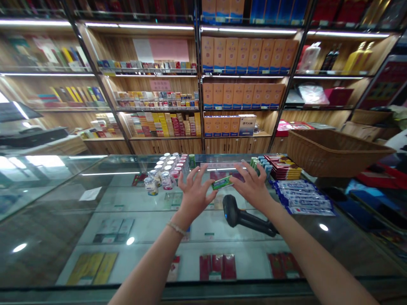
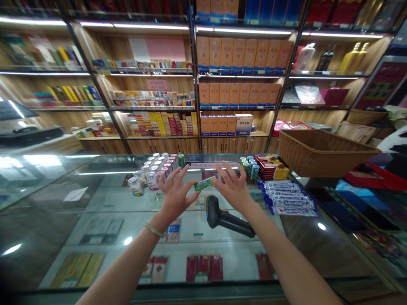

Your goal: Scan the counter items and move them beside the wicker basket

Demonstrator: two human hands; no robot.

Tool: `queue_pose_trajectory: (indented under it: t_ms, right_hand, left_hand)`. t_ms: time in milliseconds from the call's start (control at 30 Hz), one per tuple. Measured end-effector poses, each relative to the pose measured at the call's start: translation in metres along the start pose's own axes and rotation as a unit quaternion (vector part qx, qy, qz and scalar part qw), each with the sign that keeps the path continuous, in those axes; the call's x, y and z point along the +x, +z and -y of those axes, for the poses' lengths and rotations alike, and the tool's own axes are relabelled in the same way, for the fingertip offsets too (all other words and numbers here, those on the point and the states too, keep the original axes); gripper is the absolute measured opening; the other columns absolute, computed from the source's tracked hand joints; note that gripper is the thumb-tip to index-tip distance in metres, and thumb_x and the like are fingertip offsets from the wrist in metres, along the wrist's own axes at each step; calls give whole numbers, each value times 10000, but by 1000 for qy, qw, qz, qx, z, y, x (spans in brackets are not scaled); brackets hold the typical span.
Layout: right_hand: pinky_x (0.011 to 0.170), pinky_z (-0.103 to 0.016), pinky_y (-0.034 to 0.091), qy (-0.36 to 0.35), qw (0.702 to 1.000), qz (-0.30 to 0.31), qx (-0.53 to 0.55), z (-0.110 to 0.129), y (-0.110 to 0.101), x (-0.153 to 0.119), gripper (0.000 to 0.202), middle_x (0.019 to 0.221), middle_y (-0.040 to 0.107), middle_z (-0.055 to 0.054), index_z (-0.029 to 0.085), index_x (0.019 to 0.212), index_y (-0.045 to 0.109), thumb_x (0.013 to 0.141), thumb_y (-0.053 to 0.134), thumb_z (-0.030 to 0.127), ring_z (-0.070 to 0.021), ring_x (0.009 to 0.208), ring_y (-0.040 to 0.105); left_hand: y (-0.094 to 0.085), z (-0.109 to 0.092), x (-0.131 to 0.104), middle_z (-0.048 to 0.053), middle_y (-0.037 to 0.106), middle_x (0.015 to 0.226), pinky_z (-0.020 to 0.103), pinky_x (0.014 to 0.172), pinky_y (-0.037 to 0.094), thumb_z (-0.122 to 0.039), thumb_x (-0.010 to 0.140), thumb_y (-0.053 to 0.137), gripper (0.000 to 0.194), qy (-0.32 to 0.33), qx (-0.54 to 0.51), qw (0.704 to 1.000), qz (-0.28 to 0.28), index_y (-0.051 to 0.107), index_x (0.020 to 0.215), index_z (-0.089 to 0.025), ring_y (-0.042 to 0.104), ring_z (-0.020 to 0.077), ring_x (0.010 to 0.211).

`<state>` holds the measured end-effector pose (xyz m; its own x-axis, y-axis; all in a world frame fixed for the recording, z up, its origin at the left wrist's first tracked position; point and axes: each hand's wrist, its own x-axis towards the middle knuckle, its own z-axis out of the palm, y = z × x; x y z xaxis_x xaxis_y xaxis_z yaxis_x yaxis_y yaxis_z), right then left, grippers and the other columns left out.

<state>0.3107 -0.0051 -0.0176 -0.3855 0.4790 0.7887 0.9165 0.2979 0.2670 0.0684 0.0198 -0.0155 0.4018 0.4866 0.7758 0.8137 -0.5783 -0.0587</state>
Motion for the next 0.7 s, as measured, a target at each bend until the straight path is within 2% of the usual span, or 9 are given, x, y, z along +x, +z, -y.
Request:
queue_pose_trajectory:
  t_ms: [167, 267, 467, 700]
  right_hand:
    - [1242, -523, 81, 7, 1000, -25, -12, 2, 3, -2, 126, 1479, 598, -44, 315, 1091, 687, 979, 630, 321, -251, 1454, 407]
    - [1239, -531, 84, 30, 999, -15, -4, 3, 4, -3, 147, 1469, 603, -59, 304, 1108, 689, 978, 627, 333, -267, 1451, 406]
    - [1232, -545, 95, 66, 998, 12, 17, 5, 4, -2, 169, 1477, 581, -75, 306, 1113, 706, 971, 615, 319, -290, 1454, 387]
    - [1207, -564, 133, 88, 994, 37, 53, 8, 3, 0, 165, 1507, 551, -80, 314, 1082, 733, 948, 648, 359, -318, 1460, 373]
  left_hand:
    - [1, -3, -1, 38, 535, 1558, 607, 1242, 29, -462, 900, 684, 195, 2, 5, 1000, -15, 770, 1035, -351, 452, 319, 1417]
    - [0, -1, -2, 38, 520, 1571, 604, 1243, 36, -494, 900, 687, 256, -9, 10, 1000, -14, 758, 1120, -383, 440, 326, 1429]
    - [-1, 2, -3, 40, 517, 1572, 597, 1247, 2, -570, 860, 714, 322, -4, 16, 1000, -11, 759, 1112, -375, 428, 329, 1436]
    - [4, 1, -3, 22, 566, 1527, 595, 1237, 42, -491, 875, 723, 170, -27, 0, 999, -28, 773, 987, -373, 427, 313, 1428]
